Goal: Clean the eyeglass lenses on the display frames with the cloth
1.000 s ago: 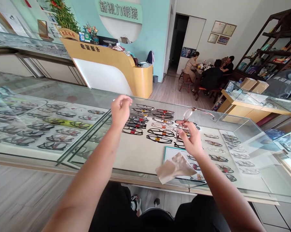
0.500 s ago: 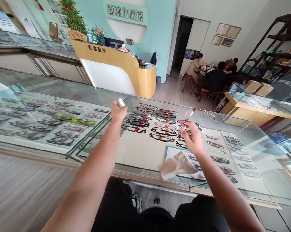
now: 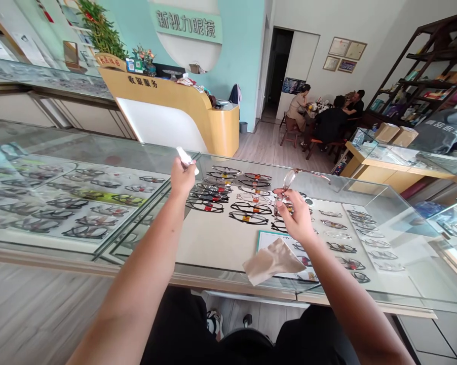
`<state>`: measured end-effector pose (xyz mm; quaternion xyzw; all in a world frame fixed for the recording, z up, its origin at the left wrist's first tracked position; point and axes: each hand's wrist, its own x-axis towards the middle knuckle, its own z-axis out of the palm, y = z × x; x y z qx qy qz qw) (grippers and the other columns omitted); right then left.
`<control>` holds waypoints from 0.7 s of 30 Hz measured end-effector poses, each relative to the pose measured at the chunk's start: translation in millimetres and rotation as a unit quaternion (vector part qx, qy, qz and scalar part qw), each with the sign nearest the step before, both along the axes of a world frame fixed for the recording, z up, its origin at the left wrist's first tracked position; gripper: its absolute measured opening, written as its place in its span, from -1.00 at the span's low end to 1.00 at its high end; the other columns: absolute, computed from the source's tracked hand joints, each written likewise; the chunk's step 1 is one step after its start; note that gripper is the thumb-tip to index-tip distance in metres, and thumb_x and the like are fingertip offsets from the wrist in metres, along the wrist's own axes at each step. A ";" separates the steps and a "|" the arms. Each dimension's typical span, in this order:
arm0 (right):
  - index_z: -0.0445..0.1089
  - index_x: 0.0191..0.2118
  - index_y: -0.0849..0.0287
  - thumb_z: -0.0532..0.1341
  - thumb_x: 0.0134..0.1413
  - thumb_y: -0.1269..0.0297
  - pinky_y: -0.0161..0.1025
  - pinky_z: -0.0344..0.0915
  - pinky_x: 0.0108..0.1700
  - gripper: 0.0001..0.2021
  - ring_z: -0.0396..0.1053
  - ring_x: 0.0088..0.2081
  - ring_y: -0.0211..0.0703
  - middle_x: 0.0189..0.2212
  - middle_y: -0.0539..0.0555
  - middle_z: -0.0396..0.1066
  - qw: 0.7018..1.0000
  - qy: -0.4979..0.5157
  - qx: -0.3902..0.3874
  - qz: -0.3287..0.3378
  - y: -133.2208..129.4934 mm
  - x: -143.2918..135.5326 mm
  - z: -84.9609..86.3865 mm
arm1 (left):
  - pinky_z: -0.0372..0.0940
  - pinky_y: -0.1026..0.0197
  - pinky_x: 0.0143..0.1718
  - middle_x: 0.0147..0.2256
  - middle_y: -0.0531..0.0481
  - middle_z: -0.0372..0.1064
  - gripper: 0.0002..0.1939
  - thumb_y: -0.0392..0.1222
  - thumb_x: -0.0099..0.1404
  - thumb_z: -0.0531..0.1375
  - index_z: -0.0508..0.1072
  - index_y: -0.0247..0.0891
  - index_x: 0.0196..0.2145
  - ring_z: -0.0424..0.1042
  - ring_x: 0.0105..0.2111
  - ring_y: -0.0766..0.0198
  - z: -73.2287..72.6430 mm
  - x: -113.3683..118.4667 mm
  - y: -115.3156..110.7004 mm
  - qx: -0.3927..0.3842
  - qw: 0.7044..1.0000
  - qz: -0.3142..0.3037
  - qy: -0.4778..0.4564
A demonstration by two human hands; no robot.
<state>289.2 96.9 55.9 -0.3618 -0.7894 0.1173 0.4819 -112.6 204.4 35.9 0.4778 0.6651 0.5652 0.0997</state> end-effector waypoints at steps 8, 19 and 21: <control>0.47 0.15 0.03 0.13 0.55 0.11 0.10 0.47 0.12 -0.73 0.54 0.07 0.14 0.05 0.19 0.63 1.000 0.000 -0.001 -0.007 -0.8 -2.1 2.0 | 0.58 0.05 -0.22 -0.12 -0.07 0.50 -0.58 -0.05 0.31 0.34 0.47 -0.16 0.09 0.61 -0.05 0.01 48.2 98.7 -58.4 0.029 0.865 -0.386 -0.319; 0.46 0.13 0.04 0.16 0.53 0.15 0.08 0.46 0.13 -0.78 0.55 0.06 0.12 0.05 0.17 0.64 1.000 -0.005 -0.008 0.009 -4.0 -6.0 3.6 | 0.05 0.33 -0.64 -0.40 0.03 0.26 -0.62 0.01 0.11 0.44 0.53 -0.13 -0.14 0.29 -0.47 0.27 50.5 153.8 -100.3 -0.150 0.676 -0.561 -0.453; 0.46 0.12 0.04 0.17 0.53 0.15 0.07 0.46 0.13 -0.78 0.55 0.07 0.12 0.06 0.17 0.63 1.000 -0.004 -0.008 0.012 -4.9 -6.1 3.3 | -0.02 0.32 -0.64 -0.42 0.02 0.21 -0.64 0.04 0.10 0.39 0.52 -0.15 -0.18 0.24 -0.50 0.27 50.1 153.0 -101.6 -0.160 0.664 -0.571 -0.456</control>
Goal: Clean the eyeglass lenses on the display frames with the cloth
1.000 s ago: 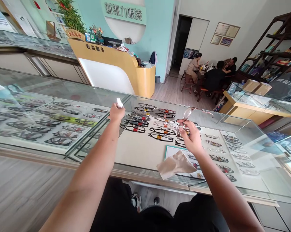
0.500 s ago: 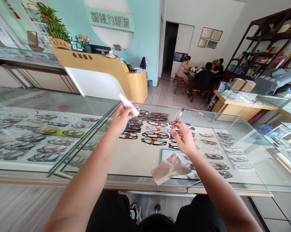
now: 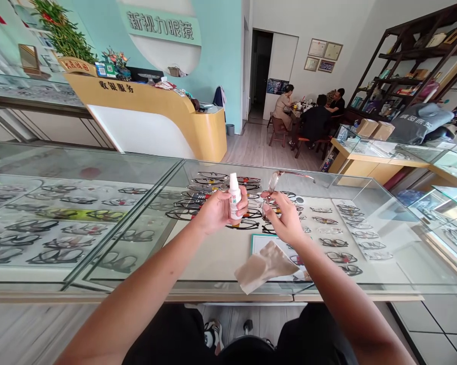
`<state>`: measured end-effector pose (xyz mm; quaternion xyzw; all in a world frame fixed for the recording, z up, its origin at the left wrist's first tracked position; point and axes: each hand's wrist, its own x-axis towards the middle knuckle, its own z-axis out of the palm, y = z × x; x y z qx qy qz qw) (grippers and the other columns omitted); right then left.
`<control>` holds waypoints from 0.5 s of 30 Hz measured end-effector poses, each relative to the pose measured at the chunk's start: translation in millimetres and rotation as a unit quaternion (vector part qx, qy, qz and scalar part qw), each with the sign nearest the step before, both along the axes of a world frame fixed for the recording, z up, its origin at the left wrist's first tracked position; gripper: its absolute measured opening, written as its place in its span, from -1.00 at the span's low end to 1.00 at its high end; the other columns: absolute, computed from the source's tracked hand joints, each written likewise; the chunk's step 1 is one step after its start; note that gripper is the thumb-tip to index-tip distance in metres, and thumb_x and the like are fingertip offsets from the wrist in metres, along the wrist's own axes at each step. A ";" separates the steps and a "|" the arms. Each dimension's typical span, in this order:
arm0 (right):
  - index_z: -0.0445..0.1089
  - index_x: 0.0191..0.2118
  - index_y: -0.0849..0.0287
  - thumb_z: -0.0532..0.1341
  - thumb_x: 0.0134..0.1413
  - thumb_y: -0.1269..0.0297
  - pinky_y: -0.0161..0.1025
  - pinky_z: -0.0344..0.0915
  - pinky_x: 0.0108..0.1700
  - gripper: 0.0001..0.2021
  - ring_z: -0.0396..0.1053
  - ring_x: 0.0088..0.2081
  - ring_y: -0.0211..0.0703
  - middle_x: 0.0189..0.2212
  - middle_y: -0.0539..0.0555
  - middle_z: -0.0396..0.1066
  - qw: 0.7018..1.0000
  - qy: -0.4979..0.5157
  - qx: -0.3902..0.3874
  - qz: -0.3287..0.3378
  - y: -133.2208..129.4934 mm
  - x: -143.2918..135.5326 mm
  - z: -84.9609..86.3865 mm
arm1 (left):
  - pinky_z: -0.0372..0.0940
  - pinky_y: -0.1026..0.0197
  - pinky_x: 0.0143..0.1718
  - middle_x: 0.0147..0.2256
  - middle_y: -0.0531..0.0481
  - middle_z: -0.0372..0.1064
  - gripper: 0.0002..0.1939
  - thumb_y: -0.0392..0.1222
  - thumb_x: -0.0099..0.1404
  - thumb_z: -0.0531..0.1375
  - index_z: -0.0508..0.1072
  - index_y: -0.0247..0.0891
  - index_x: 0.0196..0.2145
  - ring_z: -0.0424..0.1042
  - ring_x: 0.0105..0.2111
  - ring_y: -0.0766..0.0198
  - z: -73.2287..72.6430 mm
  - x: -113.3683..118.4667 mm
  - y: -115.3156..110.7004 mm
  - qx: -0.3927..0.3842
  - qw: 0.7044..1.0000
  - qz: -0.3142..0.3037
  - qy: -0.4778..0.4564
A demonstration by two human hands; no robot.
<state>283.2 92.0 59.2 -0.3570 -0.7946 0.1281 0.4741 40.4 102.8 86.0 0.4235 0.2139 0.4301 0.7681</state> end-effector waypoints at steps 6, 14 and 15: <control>0.45 0.12 0.03 0.16 0.55 0.14 0.05 0.47 0.11 -0.79 0.56 0.03 0.09 0.03 0.17 0.62 1.000 0.007 -0.017 0.012 -5.7 -1.4 1.4 | -0.13 0.27 -0.66 -0.54 0.03 0.10 -0.60 0.23 0.16 0.29 0.38 -0.17 -0.39 0.12 -0.57 0.26 5.1 -2.9 -5.4 0.046 0.998 -0.046 0.007; 0.46 0.09 0.04 0.16 0.55 0.13 0.06 0.47 0.12 -0.79 0.57 0.04 0.10 0.06 0.17 0.64 0.999 0.001 -0.025 0.024 -6.7 -1.5 0.8 | -0.14 0.22 -0.69 -0.69 0.10 -0.08 -0.31 0.57 0.20 0.21 0.28 -0.14 -0.58 -0.01 -0.69 0.29 2.1 -8.6 -5.3 0.052 0.994 -0.092 -0.006; 0.47 0.09 0.04 0.16 0.55 0.13 0.06 0.47 0.12 -0.79 0.57 0.04 0.10 0.06 0.18 0.64 0.999 0.002 -0.026 0.027 -6.5 -1.4 0.5 | -0.14 0.22 -0.69 -0.70 0.11 -0.08 -0.30 0.57 0.21 0.20 0.28 -0.14 -0.59 -0.02 -0.70 0.29 0.2 -10.0 -4.4 0.058 0.992 -0.109 -0.013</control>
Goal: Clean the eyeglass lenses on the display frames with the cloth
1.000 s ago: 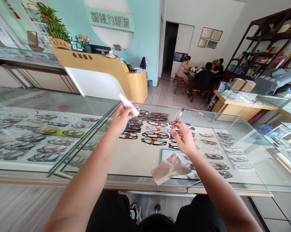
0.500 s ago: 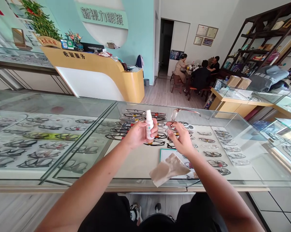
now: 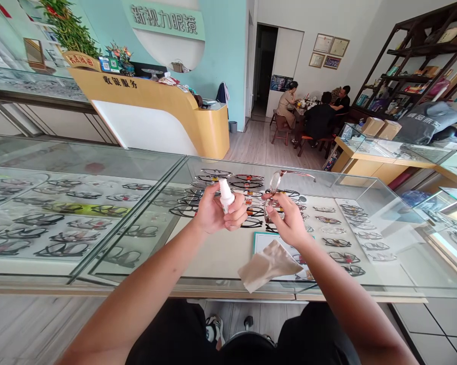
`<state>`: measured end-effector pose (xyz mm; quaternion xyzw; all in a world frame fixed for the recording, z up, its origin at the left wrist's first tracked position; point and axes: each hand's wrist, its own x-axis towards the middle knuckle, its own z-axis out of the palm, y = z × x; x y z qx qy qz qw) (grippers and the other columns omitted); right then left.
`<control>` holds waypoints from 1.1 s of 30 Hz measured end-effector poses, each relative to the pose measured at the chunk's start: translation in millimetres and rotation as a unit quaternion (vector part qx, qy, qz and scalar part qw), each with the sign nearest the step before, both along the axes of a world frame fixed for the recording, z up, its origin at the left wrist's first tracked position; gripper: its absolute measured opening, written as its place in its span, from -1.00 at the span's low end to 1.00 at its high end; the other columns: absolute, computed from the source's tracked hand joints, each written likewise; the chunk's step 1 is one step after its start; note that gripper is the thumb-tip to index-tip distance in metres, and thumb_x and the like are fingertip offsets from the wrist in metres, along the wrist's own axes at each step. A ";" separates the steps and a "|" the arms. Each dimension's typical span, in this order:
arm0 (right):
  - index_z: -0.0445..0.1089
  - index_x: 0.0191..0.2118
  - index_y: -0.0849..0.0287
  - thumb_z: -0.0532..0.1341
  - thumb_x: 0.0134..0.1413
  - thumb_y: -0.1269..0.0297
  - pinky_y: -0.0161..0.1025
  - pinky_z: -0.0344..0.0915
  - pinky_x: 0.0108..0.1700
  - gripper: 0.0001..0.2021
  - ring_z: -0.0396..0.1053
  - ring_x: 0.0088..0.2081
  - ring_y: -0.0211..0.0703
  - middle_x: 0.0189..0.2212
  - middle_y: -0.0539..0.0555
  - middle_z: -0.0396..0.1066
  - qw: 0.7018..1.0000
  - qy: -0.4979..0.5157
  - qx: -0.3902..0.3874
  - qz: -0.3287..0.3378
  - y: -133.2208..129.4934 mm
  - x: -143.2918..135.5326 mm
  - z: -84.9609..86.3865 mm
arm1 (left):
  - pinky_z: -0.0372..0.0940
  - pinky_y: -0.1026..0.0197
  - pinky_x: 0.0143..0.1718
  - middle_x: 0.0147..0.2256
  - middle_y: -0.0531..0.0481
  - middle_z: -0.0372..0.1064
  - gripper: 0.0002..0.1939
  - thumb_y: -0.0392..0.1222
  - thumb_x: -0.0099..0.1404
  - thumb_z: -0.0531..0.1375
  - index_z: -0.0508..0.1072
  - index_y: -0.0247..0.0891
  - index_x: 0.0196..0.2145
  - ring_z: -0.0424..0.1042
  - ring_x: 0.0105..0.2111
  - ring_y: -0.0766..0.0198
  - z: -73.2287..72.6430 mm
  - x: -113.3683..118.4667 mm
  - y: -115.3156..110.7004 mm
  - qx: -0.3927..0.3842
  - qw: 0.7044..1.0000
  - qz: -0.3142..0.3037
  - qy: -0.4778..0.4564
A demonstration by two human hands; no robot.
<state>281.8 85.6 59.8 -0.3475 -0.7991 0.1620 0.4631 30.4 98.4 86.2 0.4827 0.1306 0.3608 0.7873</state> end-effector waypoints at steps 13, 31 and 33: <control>0.47 0.12 0.02 0.17 0.54 0.15 0.02 0.42 0.08 -0.79 0.53 -0.06 0.05 0.02 0.15 0.63 1.000 -0.002 -0.002 0.015 -1.8 0.0 0.7 | -0.01 0.15 -0.63 -0.72 0.02 0.09 -0.20 0.63 0.31 0.08 0.37 -0.18 -0.61 0.08 -0.71 0.26 -5.3 7.9 -0.4 0.150 0.989 -0.008 0.009; 0.60 0.02 0.03 0.21 0.53 -0.02 -0.10 0.42 0.00 -0.70 0.51 -0.12 -0.05 -0.08 0.10 0.63 0.968 0.090 -0.175 0.153 -9.0 -1.1 14.2 | 0.41 0.12 -0.35 -0.46 -0.04 0.32 -0.32 0.54 0.21 0.26 0.44 -0.23 -0.45 0.37 -0.41 0.16 -8.6 18.3 7.3 0.048 0.978 0.199 0.041; 0.61 -0.01 0.01 0.22 0.53 -0.03 -0.12 0.40 -0.05 -0.70 0.49 -0.16 -0.07 -0.09 0.09 0.63 0.953 0.104 -0.213 0.190 -9.5 -1.6 16.0 | 0.36 0.14 -0.37 -0.53 -0.02 0.28 -0.33 0.51 0.26 0.22 0.45 -0.24 -0.47 0.34 -0.47 0.19 -10.6 19.2 8.2 0.060 0.974 0.210 0.055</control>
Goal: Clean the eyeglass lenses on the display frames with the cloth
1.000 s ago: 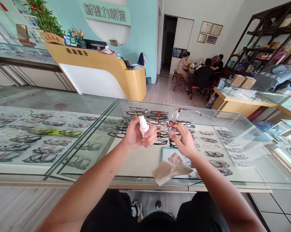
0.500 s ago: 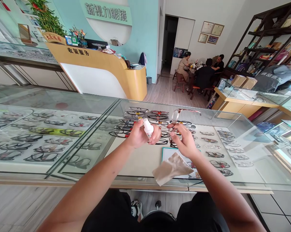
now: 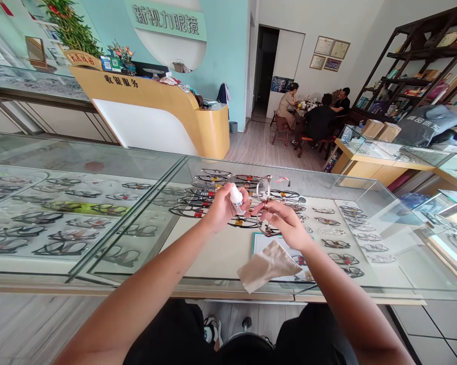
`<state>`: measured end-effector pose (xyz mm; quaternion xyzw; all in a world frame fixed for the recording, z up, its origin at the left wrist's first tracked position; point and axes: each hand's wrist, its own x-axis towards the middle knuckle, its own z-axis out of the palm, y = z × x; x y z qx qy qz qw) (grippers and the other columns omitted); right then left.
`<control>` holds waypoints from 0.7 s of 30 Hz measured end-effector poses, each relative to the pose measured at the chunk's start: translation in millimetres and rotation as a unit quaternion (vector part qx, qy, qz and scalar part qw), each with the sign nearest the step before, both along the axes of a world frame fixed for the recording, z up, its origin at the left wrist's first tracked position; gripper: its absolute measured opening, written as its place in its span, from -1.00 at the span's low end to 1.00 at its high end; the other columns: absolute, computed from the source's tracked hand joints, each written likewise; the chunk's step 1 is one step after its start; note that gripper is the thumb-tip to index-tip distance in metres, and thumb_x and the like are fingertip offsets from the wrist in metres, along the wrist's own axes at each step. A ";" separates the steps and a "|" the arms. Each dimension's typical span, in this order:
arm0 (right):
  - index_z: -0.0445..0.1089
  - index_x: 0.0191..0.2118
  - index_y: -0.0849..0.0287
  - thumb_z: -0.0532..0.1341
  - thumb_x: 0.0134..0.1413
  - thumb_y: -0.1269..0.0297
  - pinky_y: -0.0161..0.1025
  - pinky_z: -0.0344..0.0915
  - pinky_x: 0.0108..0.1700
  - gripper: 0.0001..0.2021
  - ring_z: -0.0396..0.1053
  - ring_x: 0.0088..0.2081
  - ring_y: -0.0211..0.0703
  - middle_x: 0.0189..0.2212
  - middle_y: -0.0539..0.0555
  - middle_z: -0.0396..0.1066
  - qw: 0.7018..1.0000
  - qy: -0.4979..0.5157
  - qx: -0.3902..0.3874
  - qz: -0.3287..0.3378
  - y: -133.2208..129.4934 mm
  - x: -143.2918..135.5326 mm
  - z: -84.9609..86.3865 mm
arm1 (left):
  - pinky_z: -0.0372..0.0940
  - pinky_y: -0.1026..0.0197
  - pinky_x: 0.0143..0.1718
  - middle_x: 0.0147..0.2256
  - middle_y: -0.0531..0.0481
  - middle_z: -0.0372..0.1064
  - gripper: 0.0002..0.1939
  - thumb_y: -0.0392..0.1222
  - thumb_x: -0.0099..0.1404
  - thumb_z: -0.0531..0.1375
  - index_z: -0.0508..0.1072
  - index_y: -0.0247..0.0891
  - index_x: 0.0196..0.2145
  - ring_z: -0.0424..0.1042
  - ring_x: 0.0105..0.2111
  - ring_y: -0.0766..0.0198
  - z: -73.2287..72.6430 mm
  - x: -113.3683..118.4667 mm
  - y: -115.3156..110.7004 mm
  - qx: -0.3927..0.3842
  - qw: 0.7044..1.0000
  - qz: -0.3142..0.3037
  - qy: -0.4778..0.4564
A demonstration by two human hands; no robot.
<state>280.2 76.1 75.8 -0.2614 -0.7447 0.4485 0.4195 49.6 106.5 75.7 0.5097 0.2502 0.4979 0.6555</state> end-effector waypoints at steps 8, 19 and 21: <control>0.59 -0.02 0.01 0.24 0.54 0.02 -0.12 0.36 0.00 -0.76 0.45 -0.13 -0.10 -0.06 0.08 0.64 0.995 0.036 -0.065 0.074 -1.2 -3.7 -1.4 | 0.23 0.16 -0.39 -0.51 0.00 0.28 -0.34 0.45 0.34 0.16 0.41 -0.24 -0.52 0.32 -0.50 0.24 -6.1 4.2 -2.1 0.039 0.996 0.033 0.070; 0.56 -0.09 0.02 0.21 0.52 -0.08 -0.05 0.47 0.01 -0.69 0.52 -0.13 -0.04 -0.05 0.10 0.65 0.995 -0.017 -0.065 0.072 -1.6 -4.5 3.1 | 0.18 0.12 -0.45 -0.59 -0.02 0.30 -0.37 0.38 0.42 0.07 0.42 -0.19 -0.55 0.28 -0.57 0.20 -15.7 -0.1 0.4 0.076 0.969 0.085 0.219; 0.56 -0.09 0.02 0.21 0.51 -0.10 -0.04 0.47 0.03 -0.67 0.51 -0.13 -0.04 -0.04 0.10 0.65 0.995 -0.022 -0.067 0.074 -1.4 -4.4 2.3 | 0.18 0.11 -0.47 -0.60 -0.02 0.29 -0.38 0.37 0.41 0.09 0.42 -0.19 -0.54 0.27 -0.59 0.20 -17.6 -0.3 1.8 0.068 0.970 0.088 0.218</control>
